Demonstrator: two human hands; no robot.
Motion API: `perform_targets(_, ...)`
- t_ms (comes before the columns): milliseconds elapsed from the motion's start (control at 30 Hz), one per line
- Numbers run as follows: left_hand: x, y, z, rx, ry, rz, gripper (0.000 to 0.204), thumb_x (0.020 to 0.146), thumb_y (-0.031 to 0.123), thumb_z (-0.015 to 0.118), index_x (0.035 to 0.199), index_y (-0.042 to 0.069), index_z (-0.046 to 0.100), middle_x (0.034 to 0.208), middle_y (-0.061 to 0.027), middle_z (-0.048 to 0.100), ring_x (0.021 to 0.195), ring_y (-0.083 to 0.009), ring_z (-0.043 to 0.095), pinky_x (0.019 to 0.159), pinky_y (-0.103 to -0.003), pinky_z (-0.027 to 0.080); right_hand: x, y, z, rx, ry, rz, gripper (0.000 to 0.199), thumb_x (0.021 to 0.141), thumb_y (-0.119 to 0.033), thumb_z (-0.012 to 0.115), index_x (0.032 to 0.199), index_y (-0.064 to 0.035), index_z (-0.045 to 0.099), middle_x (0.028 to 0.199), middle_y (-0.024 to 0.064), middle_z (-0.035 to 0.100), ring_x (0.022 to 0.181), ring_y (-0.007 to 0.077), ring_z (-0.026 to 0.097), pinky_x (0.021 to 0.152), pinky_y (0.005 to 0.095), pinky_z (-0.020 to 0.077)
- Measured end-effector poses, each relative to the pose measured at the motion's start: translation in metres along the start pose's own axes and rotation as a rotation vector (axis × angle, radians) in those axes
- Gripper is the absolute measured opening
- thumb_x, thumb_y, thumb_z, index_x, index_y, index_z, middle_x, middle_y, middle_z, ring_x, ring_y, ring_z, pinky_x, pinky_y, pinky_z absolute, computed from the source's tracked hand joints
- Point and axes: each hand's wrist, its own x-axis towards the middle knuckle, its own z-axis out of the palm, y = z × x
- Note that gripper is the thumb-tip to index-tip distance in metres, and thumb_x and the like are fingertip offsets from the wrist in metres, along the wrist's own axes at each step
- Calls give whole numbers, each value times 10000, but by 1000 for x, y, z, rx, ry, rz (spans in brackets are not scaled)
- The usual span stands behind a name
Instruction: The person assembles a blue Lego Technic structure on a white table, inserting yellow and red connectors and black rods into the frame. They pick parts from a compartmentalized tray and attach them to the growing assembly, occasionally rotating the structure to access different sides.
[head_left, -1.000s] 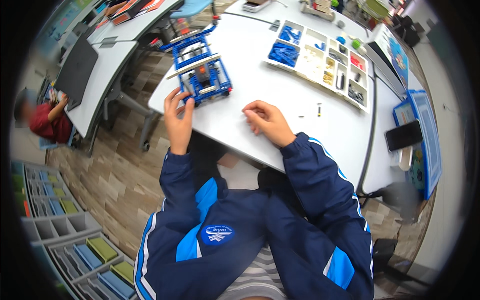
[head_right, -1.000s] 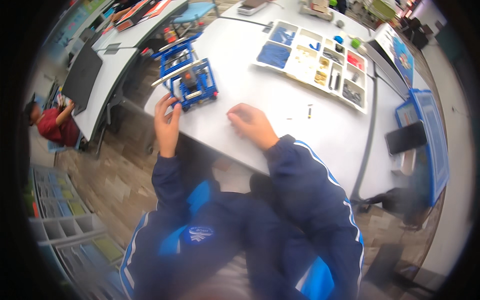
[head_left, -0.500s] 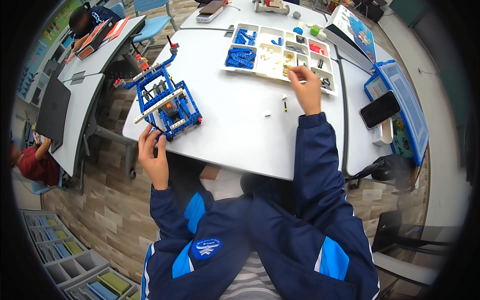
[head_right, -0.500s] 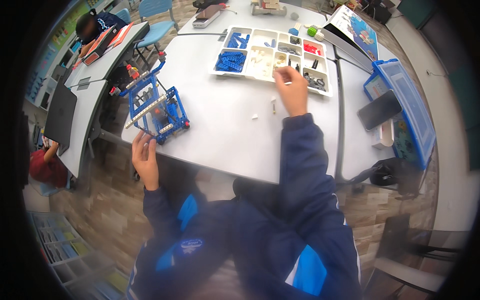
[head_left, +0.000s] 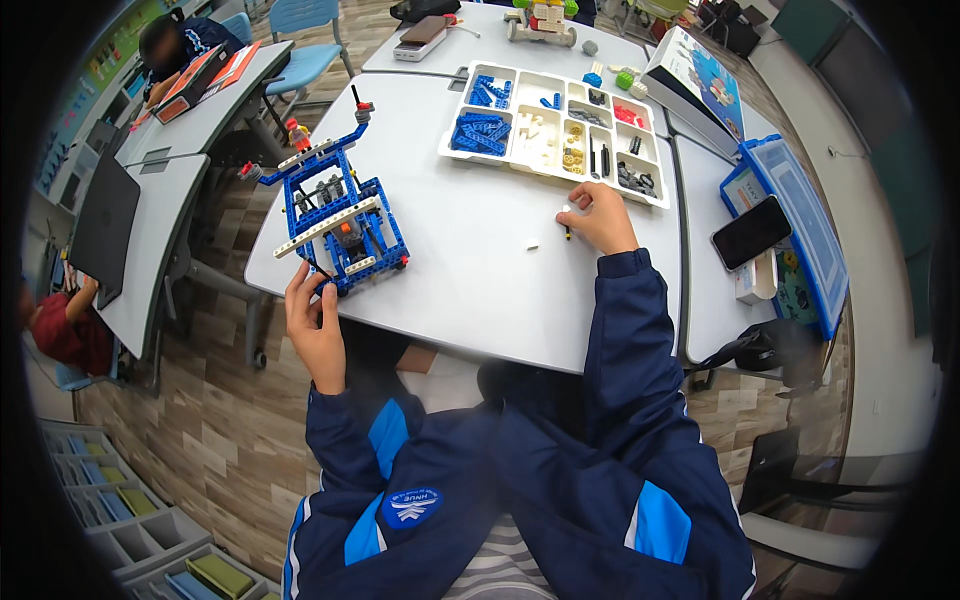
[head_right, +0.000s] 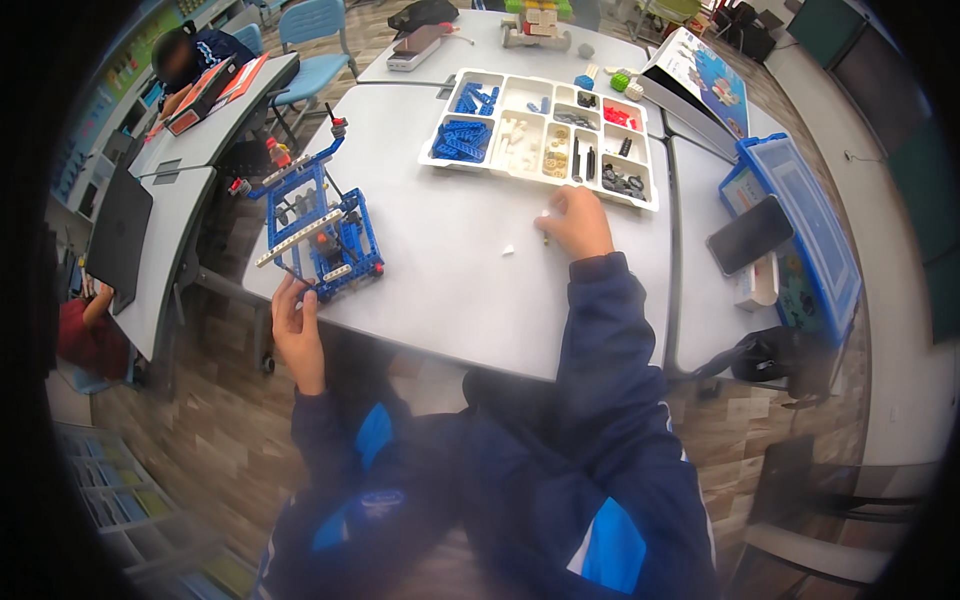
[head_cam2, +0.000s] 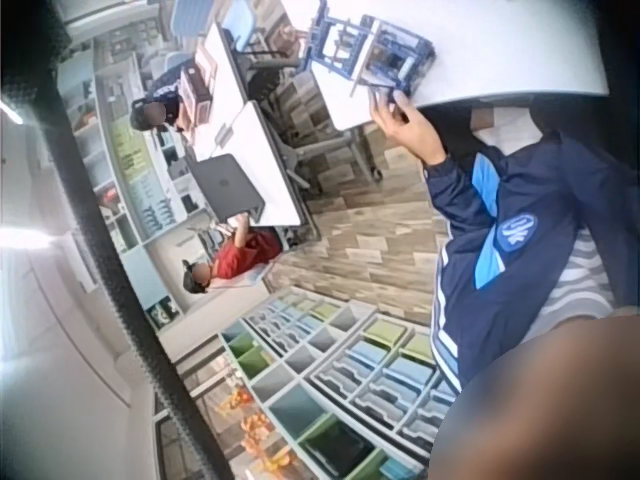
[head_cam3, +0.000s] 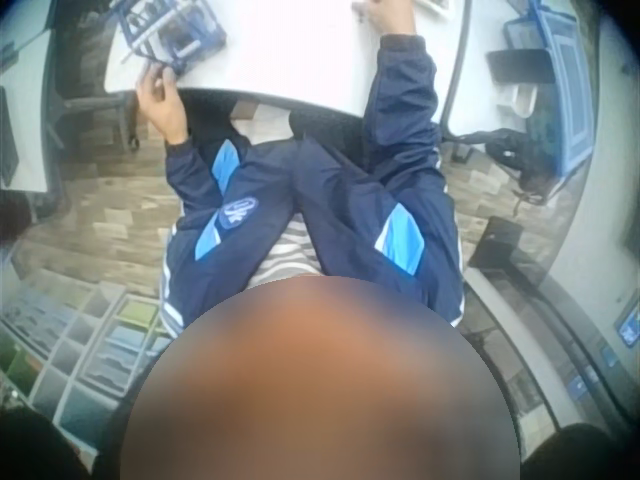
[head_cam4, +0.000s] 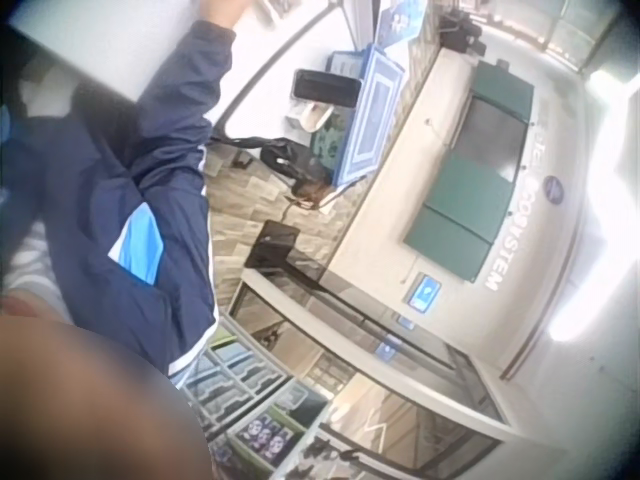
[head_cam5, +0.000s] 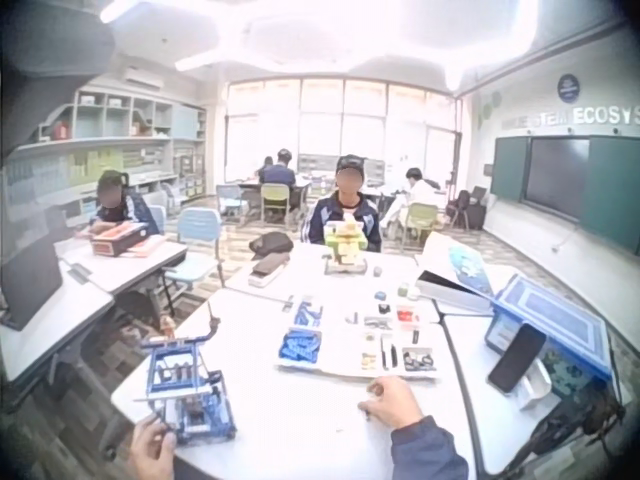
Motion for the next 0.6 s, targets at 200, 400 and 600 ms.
perform_targets(200, -12, 27, 19, 258, 310, 193, 261, 959, 35, 606, 1213, -22, 585, 1313, -141, 552, 1133, -228, 582, 949, -357, 481, -2, -8, 1, 181, -108, 76, 209, 740, -82, 764, 918, 13, 711, 826, 167, 703, 775, 299, 687, 734, 367, 544)
perform_targets(400, -34, 61, 67, 141, -84, 358, 205, 863, -33, 624, 1062, 18, 628, 1040, -125, 642, 948, -265, 600, 841, -349, 481, -1, -2, 2, 349, -150, 172, 154, 792, -33, 714, 932, 31, 699, 832, 138, 715, 699, 210, 700, 651, 321, 556)
perform_targets(600, -19, 59, 153, 55, -619, 303, 357, 830, 60, 722, 1176, 40, 634, 1117, -159, 606, 1085, -333, 572, 884, -385, 495, 2, 12, -8, 501, -149, 239, 159, 826, -29, 689, 970, 39, 689, 832, 99, 715, 663, 165, 690, 615, 291, 553)
